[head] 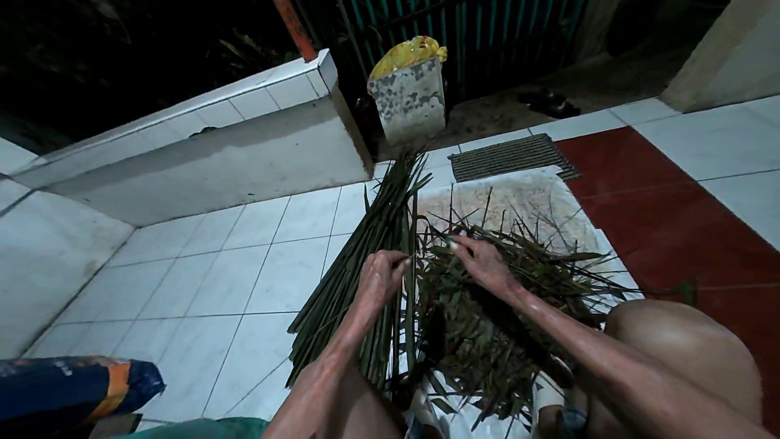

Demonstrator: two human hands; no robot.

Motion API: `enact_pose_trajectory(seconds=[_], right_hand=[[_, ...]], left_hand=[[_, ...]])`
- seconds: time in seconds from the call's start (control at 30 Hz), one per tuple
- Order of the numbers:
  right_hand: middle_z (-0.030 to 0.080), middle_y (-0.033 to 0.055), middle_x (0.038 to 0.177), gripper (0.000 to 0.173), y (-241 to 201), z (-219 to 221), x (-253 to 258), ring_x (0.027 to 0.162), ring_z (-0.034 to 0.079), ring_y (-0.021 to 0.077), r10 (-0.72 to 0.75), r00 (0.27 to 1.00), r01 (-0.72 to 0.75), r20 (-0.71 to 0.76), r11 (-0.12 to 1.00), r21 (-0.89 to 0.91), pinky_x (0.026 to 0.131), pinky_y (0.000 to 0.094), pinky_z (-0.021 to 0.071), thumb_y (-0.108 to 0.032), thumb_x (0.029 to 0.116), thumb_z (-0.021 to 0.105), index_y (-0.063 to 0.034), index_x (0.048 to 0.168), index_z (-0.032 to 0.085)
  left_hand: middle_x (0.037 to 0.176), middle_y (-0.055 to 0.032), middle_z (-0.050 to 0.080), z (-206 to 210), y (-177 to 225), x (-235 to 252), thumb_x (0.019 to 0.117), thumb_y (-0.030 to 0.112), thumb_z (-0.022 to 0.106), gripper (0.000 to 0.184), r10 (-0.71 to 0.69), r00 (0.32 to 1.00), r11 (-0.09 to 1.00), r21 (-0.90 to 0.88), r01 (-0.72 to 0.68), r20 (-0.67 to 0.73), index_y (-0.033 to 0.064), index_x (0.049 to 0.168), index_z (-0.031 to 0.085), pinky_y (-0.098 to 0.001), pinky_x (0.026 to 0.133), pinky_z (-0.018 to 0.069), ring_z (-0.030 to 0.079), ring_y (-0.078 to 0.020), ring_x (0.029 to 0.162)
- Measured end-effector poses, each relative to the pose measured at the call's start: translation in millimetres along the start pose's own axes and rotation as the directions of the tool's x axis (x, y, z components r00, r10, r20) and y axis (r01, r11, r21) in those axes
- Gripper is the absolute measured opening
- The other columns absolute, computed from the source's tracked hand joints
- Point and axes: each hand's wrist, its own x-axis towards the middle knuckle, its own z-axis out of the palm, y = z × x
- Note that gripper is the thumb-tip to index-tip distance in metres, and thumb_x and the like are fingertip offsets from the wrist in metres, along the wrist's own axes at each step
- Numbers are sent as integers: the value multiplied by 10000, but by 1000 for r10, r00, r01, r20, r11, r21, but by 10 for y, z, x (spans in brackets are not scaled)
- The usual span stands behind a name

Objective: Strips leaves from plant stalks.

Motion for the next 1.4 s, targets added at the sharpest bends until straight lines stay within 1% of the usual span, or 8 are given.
enact_pose_trajectory(seconds=[0.1, 0.3, 0.63, 0.8, 0.9, 1.13, 1.27, 1.4], right_hand=[[720, 82, 1219, 439, -88, 109, -83, 1116, 681, 223, -82, 992, 82, 98, 997, 13, 1000, 484, 524, -428, 1088, 438, -192, 1389, 653], [724, 62, 1199, 448, -111, 133, -69, 1103, 677, 216, -98, 985, 101, 140, 995, -18, 989, 493, 516, -457, 1089, 414, -223, 1383, 659], [729, 86, 1166, 423, 86, 47, 35, 1077, 684, 252, 14, 1000, -13, 20, 1000, -27, 970, 526, 522, -439, 1087, 445, -220, 1370, 670], [717, 108, 1215, 424, 172, 35, 83, 1135, 671, 276, 55, 998, -54, 25, 998, -31, 1007, 542, 502, -428, 1089, 452, -198, 1374, 667], [719, 145, 1162, 397, 252, -13, 140, 1078, 677, 319, 109, 994, -110, -24, 994, -26, 964, 568, 509, -387, 1091, 469, -175, 1358, 672], [706, 203, 1178, 401, 590, -110, 231, 1118, 662, 380, 197, 972, -208, -126, 975, -78, 983, 606, 490, -357, 1095, 467, -102, 1319, 682], [676, 248, 1228, 407, 607, -237, 222, 1168, 631, 444, 341, 920, -365, -193, 925, -107, 991, 653, 465, -325, 1109, 430, -84, 1351, 651], [702, 227, 1134, 396, 485, -208, 151, 1052, 672, 405, 191, 946, -211, -261, 976, -52, 933, 617, 504, -315, 1103, 458, -70, 1347, 651]], left_hand=[[1062, -45, 764, 26, 29, 14, 1037, 278, 590, 257, -1, 1000, 1000, 2, 1, -19, 143, 1133, 787, -402, 946, 561, 716, -157, 984], [1078, -41, 769, 54, 94, 21, 1035, 259, 587, 254, 17, 999, 1000, 21, -16, -46, 153, 1146, 790, -390, 951, 561, 722, -157, 1001], [1040, -18, 776, 32, 87, -17, 1036, 262, 595, 241, 26, 998, 1000, 7, -26, -60, 166, 1121, 799, -363, 928, 566, 724, -121, 964], [1054, -18, 776, 9, 107, -48, 1036, 259, 595, 241, 6, 1000, 1000, 13, -6, -29, 166, 1128, 797, -367, 942, 557, 721, -124, 979], [1062, -9, 775, -18, 92, -81, 1033, 264, 597, 239, -3, 1000, 1000, 1, 3, -27, 177, 1127, 799, -373, 950, 555, 716, -119, 996], [1053, 11, 771, -93, -9, -156, 1026, 277, 610, 226, -26, 1000, 1000, -17, 26, -4, 198, 1120, 800, -380, 946, 555, 709, -105, 991], [1052, 5, 772, -165, -106, -183, 1026, 274, 615, 224, -36, 999, 999, -29, 35, -18, 193, 1123, 800, -404, 946, 557, 713, -120, 985], [1032, 3, 773, -178, -134, -185, 1023, 281, 618, 225, -50, 997, 999, -18, 49, -56, 187, 1118, 799, -374, 918, 565, 716, -105, 953]])
